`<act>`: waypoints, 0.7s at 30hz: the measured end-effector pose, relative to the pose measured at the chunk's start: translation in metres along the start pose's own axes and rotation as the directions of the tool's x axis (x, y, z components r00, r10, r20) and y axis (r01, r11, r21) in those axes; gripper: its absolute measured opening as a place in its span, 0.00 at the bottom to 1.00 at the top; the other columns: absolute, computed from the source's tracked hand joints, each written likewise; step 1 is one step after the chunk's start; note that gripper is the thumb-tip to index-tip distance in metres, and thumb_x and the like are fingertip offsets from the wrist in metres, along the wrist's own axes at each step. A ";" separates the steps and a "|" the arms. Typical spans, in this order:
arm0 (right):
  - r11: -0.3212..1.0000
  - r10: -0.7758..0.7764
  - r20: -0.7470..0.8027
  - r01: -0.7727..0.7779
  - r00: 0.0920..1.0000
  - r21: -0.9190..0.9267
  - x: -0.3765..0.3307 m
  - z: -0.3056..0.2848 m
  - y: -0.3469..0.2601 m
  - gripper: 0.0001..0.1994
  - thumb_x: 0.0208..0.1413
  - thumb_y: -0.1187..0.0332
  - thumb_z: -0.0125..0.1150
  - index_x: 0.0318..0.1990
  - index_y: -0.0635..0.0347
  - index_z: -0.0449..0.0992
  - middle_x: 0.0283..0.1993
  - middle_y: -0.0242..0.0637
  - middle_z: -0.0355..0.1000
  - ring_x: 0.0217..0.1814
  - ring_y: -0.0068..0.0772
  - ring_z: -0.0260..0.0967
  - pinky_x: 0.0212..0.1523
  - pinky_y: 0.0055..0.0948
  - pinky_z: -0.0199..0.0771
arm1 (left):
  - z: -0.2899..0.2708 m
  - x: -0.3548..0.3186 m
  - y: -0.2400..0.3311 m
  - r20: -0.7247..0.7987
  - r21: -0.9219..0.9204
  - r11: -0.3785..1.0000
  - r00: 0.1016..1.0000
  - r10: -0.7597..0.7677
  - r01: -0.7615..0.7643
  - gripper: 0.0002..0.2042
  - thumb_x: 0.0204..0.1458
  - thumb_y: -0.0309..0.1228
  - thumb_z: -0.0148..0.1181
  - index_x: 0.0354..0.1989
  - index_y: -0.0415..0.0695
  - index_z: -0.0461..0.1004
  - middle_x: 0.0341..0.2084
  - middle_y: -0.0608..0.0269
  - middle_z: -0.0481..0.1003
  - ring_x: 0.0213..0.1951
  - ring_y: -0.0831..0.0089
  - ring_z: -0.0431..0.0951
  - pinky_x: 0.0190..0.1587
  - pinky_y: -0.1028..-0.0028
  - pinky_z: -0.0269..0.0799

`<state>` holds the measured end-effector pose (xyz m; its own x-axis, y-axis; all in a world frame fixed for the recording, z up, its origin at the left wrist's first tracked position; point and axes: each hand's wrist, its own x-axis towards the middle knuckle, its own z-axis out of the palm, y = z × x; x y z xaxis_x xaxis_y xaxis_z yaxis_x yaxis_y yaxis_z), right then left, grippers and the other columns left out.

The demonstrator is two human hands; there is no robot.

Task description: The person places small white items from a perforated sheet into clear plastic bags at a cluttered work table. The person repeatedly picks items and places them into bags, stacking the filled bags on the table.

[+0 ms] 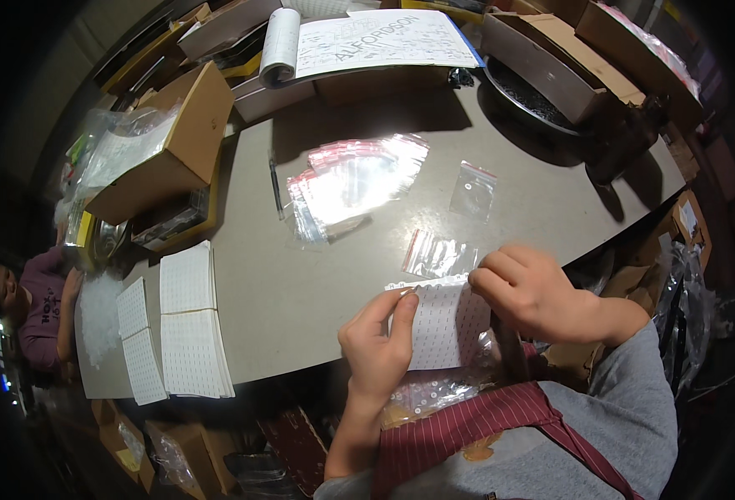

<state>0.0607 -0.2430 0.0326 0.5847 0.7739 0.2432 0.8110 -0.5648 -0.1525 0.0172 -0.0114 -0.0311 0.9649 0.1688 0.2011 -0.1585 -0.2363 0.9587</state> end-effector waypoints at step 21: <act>0.845 0.522 0.200 -0.534 0.830 0.011 0.056 -0.015 0.109 0.18 0.54 0.60 0.71 0.42 0.66 0.74 0.39 0.52 0.77 0.45 0.57 0.75 0.45 0.48 0.73 | -0.035 -0.001 0.006 0.357 -0.407 0.907 0.933 0.046 0.111 0.08 0.51 0.22 0.60 0.34 0.29 0.83 0.29 0.52 0.83 0.34 0.71 0.82 0.40 0.76 0.75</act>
<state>0.1816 -0.2656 0.0442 0.9119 0.4046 -0.0690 0.3734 -0.8877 -0.2694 0.0076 0.0207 -0.0191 0.9677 -0.1951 0.1594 -0.1213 0.1940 0.9735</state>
